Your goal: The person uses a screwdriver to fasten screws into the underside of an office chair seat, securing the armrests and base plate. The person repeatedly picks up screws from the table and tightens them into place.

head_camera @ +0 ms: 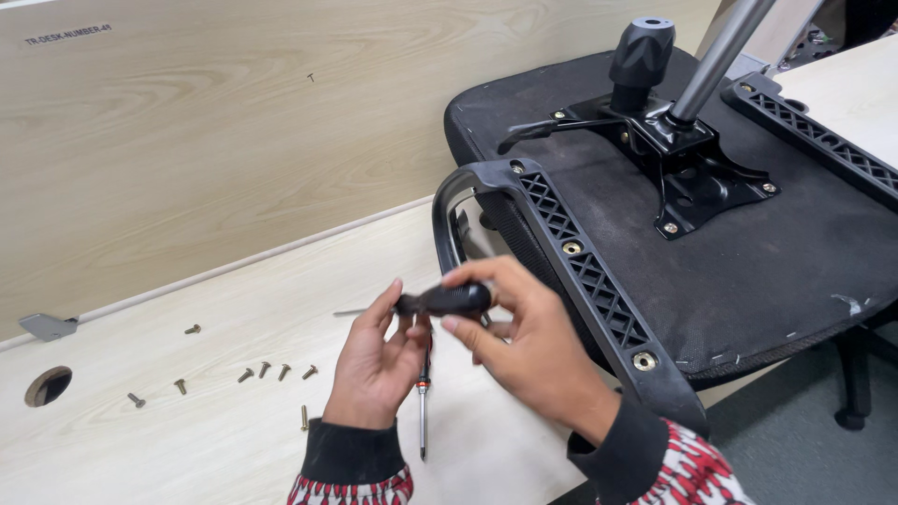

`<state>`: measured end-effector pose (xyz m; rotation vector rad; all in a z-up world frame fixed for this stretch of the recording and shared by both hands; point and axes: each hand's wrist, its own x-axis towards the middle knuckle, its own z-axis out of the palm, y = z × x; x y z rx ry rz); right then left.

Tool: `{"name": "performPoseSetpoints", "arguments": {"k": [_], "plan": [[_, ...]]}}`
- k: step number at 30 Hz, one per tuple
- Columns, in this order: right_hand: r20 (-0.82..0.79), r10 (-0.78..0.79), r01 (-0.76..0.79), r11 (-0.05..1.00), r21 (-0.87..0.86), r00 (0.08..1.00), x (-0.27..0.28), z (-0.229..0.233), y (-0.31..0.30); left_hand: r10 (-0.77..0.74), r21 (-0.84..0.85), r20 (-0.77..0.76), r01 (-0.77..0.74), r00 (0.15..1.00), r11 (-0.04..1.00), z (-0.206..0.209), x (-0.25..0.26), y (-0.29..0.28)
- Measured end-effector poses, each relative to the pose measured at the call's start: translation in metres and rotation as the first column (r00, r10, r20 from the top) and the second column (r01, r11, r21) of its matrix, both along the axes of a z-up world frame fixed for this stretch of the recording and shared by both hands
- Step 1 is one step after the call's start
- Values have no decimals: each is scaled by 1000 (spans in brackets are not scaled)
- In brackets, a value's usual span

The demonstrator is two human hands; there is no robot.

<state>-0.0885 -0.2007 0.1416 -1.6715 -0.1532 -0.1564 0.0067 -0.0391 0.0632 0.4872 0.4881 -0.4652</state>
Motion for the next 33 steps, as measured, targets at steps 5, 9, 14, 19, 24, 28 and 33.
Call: {"name": "performPoseSetpoints", "arguments": {"k": [5, 9, 14, 19, 24, 28, 33], "plan": [[499, -65, 78, 997, -7, 864, -6, 42, -26, -48, -120, 178, 70, 983, 990, 67, 1, -69], [586, -226, 316, 947, -53, 778, -13, 67, -53, -265, 32, 371, 273, 890, 961, 98, -10, -117], [698, -269, 435, 898, -67, 663, 10, 99, -116, -229, 527, 259, 62, 938, 848, 81, 9, -144], [827, -114, 466, 864, -190, 550, 48, 99, -151, -40, 651, 326, -194, 944, 734, 41, 71, -154], [830, -105, 458, 868, -192, 547, 76, 86, -159, -208, 651, 268, -17, 941, 759, 22, 105, -166], [811, -88, 429, 878, -211, 578, 88, 88, -163, -218, 748, 178, 12, 959, 664, 20, 117, -173], [828, -105, 470, 859, -203, 551, 98, 93, -164, -227, 590, 182, 79, 957, 804, 9, 117, -177]]}}
